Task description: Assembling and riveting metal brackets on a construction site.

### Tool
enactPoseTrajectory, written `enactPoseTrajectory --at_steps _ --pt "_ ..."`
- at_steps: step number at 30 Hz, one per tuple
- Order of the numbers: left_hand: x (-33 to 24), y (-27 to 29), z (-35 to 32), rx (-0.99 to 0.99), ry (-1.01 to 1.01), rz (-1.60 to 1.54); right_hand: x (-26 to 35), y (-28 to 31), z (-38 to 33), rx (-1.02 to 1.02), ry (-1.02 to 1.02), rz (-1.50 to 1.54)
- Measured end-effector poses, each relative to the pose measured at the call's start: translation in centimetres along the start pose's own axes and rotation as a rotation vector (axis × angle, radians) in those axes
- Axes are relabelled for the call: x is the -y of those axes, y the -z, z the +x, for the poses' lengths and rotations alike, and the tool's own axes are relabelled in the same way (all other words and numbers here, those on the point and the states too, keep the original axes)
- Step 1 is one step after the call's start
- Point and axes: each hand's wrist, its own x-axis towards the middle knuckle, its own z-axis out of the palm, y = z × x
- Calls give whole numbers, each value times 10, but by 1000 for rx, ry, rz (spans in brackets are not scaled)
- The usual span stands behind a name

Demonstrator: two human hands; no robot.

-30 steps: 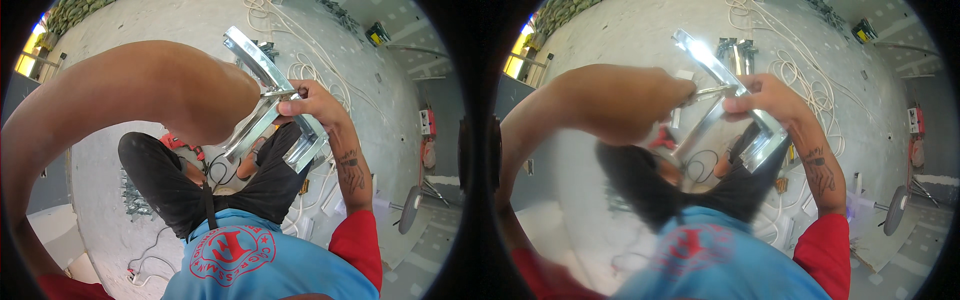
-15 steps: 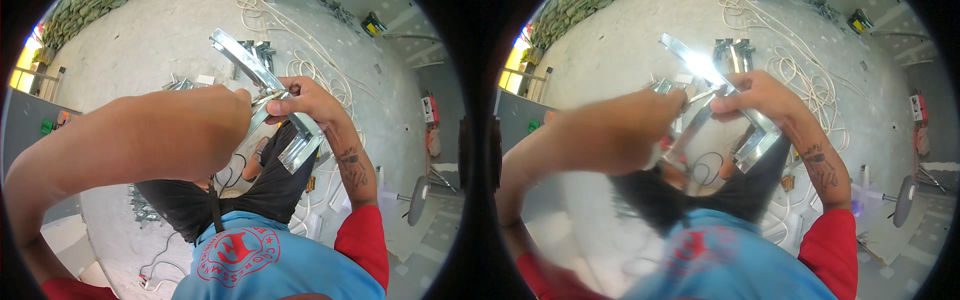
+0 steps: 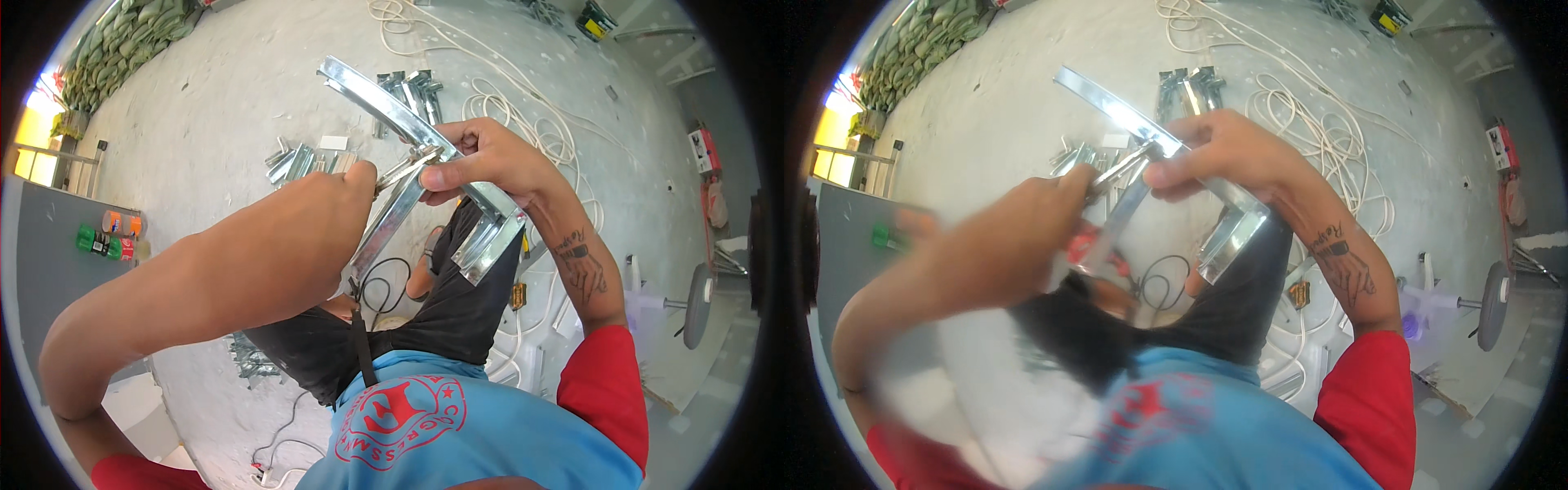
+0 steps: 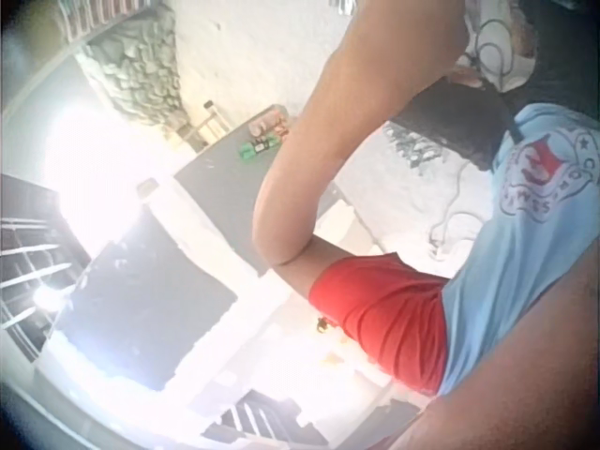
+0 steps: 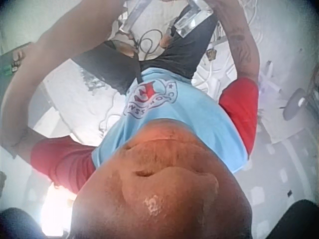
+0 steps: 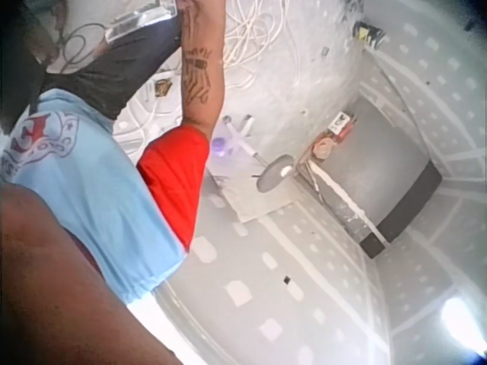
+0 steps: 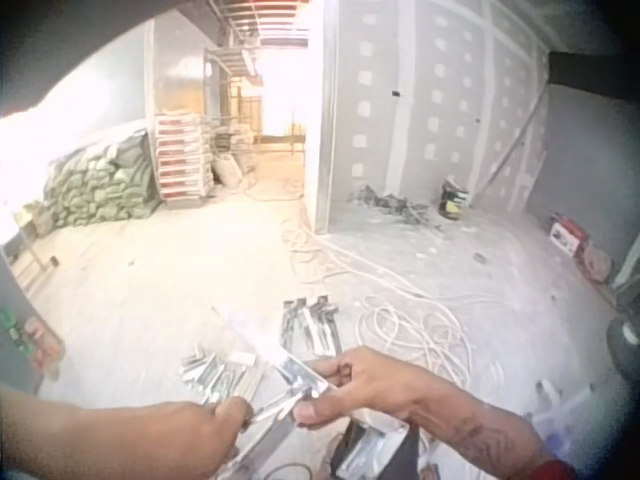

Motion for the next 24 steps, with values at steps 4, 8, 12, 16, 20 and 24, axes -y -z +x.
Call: enactPoseTrajectory --at_steps 4,8,12,16,20,24 --pt "-7 8 -1 24 33 -84 5 -8 -1 -15 31 8" --pt "-7 6 -2 63 57 -90 9 -10 0 -10 33 9" --pt "-10 -2 -2 -27 65 -74 8 -12 0 -20 40 9" --pt "-10 -6 -4 -73 -31 70 8 -12 -3 -19 47 19" --pt "-12 -10 0 -63 132 -34 11 -11 -4 -9 60 12" --pt "-3 -14 3 -71 135 -165 9 -10 -5 2 82 8"
